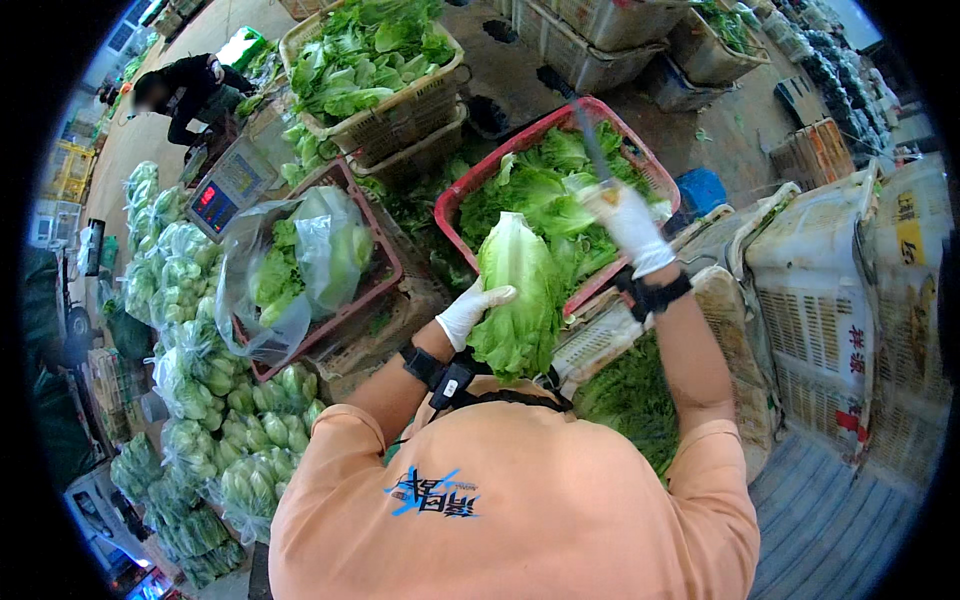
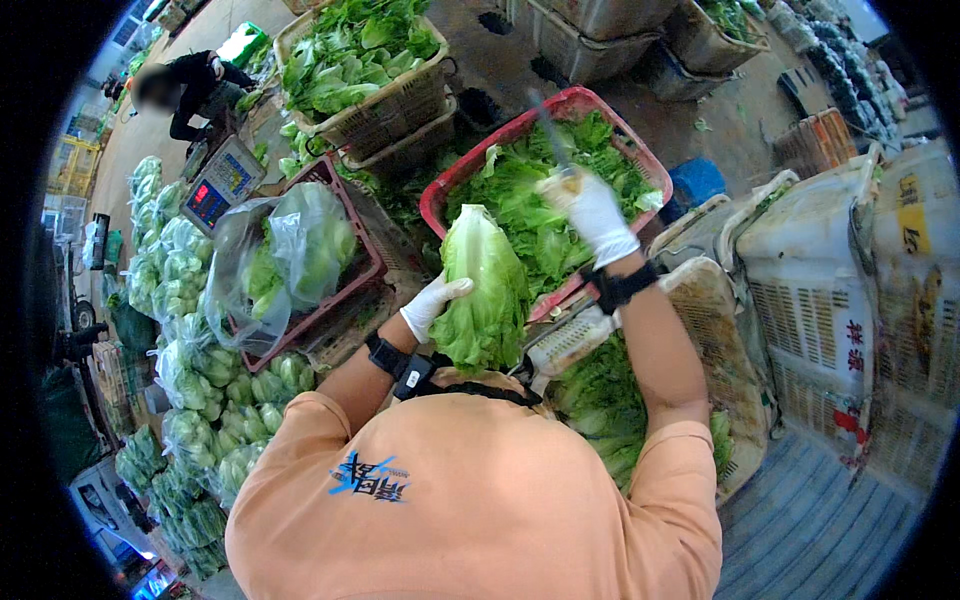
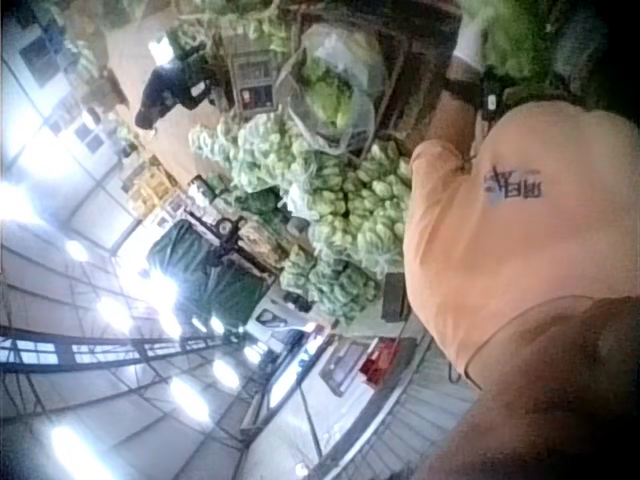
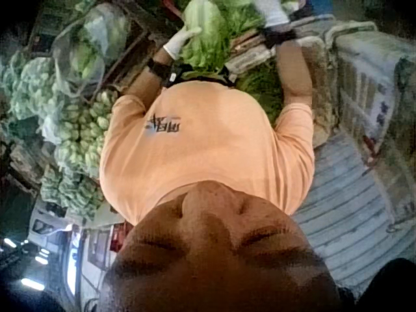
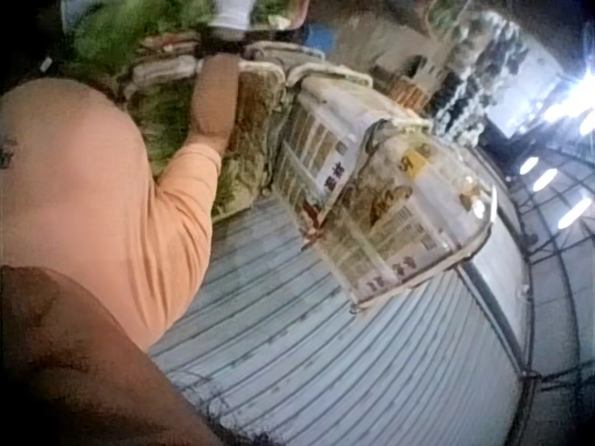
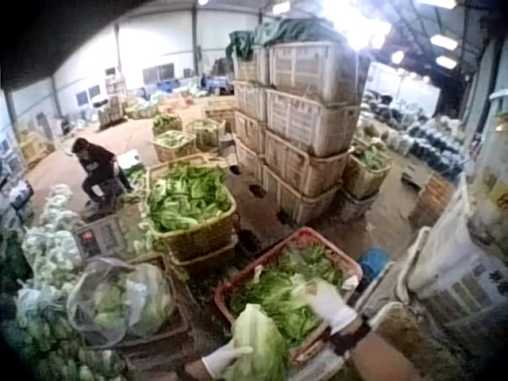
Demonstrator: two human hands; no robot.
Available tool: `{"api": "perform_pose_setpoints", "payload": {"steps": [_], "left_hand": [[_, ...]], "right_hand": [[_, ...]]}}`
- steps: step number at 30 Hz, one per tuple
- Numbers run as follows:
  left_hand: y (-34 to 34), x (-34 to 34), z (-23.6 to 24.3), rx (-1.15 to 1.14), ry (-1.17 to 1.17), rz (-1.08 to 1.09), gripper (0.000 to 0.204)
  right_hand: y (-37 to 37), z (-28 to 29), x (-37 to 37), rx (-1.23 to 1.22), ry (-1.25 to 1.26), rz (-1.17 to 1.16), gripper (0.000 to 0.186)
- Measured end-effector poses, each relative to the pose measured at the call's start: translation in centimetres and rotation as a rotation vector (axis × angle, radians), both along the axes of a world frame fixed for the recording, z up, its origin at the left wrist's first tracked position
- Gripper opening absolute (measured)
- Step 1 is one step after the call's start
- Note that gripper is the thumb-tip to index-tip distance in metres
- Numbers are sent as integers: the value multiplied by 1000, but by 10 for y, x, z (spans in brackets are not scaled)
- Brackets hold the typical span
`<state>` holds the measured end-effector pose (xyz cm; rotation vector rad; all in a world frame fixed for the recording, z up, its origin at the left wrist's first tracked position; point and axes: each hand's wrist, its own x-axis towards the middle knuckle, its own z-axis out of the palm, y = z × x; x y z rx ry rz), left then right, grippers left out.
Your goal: The person trims heads of lettuce with a knife, removes outer leaves by hand, and places the trimmed lettuce into a plastic bag on a digital scale to be weighed.
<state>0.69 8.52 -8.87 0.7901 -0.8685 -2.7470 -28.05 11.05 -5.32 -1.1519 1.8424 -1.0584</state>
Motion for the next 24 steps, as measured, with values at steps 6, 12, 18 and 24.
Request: {"api": "perform_pose_setpoints", "payload": {"steps": [6, 12, 18, 24], "left_hand": [[23, -15, -4, -254, -63, 76, 78], [26, -9, -17, 133, 64, -74, 80], [38, -17, -10, 144, 199, -98, 76], [50, -31, -6, 416, 288, -72, 77]], "right_hand": [[25, 31, 79, 107, 294, 79, 44], [45, 27, 60, 285, -181, 103, 29], [36, 66, 50, 414, -238, 367, 24], [18, 65, 15, 403, -306, 719, 22]]}}
